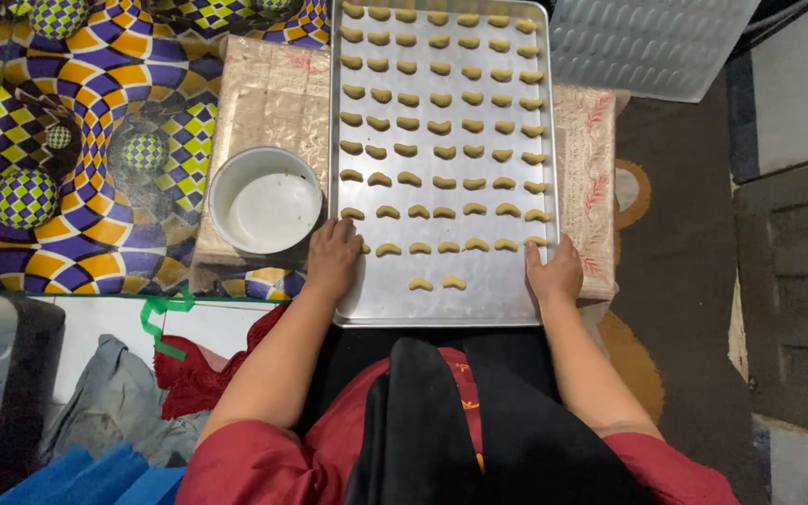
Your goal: Shaping small pieces of dough into crescent shapes, arranging them on a baking tray, and placing the tray into an industrial oven.
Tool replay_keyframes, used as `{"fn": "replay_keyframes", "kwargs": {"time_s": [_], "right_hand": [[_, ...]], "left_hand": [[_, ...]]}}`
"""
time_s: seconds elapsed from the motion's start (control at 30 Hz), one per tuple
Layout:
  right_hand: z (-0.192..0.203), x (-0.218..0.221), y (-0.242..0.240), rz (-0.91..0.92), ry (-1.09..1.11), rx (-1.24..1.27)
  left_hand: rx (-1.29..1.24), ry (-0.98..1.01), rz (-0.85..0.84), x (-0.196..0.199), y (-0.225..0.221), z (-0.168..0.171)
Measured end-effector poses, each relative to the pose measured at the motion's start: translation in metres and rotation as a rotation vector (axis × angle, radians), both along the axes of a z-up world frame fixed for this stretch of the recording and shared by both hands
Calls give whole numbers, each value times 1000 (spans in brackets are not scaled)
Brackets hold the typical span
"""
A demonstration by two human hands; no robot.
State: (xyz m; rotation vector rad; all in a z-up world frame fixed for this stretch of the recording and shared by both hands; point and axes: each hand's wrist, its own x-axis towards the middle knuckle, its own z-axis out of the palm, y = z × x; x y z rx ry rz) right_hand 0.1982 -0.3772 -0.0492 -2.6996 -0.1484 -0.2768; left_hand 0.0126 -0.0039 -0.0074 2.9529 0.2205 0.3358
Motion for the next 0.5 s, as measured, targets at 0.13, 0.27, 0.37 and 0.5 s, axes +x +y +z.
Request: {"fn": "replay_keyframes", "kwargs": {"time_s": [0.13,0.27,0.37,0.5], "right_hand": [[4,-2,3,-6,5,12],[8,-2,3,-22,45,4],[9,-2,4,-22,69,8],[7,-1,3,-22,57,1]], "left_hand": [[21,-233,33,-7,2,-11],[29,-256,81,-10,4,-25],[7,-220,122,-10,1,-24],[-22,-276,156,-25,-3,-23]]}}
